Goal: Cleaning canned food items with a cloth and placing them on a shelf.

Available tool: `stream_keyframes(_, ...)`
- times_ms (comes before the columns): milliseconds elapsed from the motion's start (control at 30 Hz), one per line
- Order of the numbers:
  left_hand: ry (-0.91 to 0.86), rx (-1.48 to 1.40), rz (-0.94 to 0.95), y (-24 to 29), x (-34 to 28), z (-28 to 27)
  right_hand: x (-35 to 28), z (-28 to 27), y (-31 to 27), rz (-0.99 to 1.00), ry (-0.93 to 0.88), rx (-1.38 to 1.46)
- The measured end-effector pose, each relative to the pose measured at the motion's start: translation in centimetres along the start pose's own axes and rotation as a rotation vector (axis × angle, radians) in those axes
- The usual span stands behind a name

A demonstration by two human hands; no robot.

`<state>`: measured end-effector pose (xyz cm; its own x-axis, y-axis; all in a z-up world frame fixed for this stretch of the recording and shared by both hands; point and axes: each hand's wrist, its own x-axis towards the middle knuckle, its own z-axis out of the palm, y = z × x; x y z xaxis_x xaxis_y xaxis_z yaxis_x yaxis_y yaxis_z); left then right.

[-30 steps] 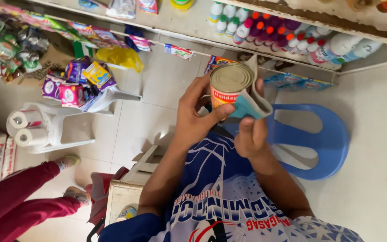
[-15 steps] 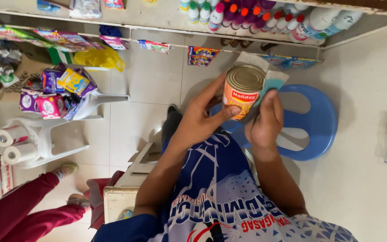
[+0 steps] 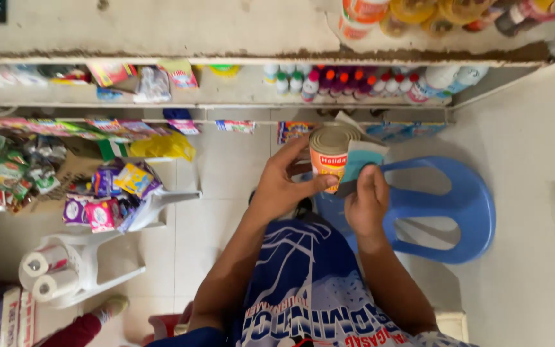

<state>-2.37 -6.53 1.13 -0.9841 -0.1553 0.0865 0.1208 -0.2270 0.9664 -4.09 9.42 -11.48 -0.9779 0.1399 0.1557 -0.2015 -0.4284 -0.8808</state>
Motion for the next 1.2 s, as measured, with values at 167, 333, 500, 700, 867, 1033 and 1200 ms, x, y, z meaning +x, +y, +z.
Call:
stream_keyframes(167,-0.057,0.043,0.041,3.1,2.0,-1.3,1.4,4.7,-2.2,-0.022,-0.052,0.043)
stream_keyframes(333,-0.079,0.168,0.223,7.9,6.0,-3.6,3.0,5.6,-2.8,-0.032,-0.141,0.015)
stream_keyframes(500,-0.066,0.222,0.452,12.7,12.4,-5.0,3.4,7.7,-4.3,0.104,-0.089,0.012)
stream_keyframes(700,-0.134,0.2,0.473,19.7,19.5,-4.8,5.1,0.0,2.8,0.188,0.022,-0.021)
stream_keyframes(867,-0.058,0.333,0.44,20.2,24.6,-5.0,7.1,-1.2,5.5,0.311,0.195,0.16)
stream_keyframes(1033,-0.071,0.367,0.396,20.3,26.8,-4.5,9.9,-3.8,7.5,0.234,-0.313,0.216)
stream_keyframes(1200,-0.136,0.397,0.337,19.2,28.3,-4.9,7.5,-1.2,4.9,0.161,0.083,0.279)
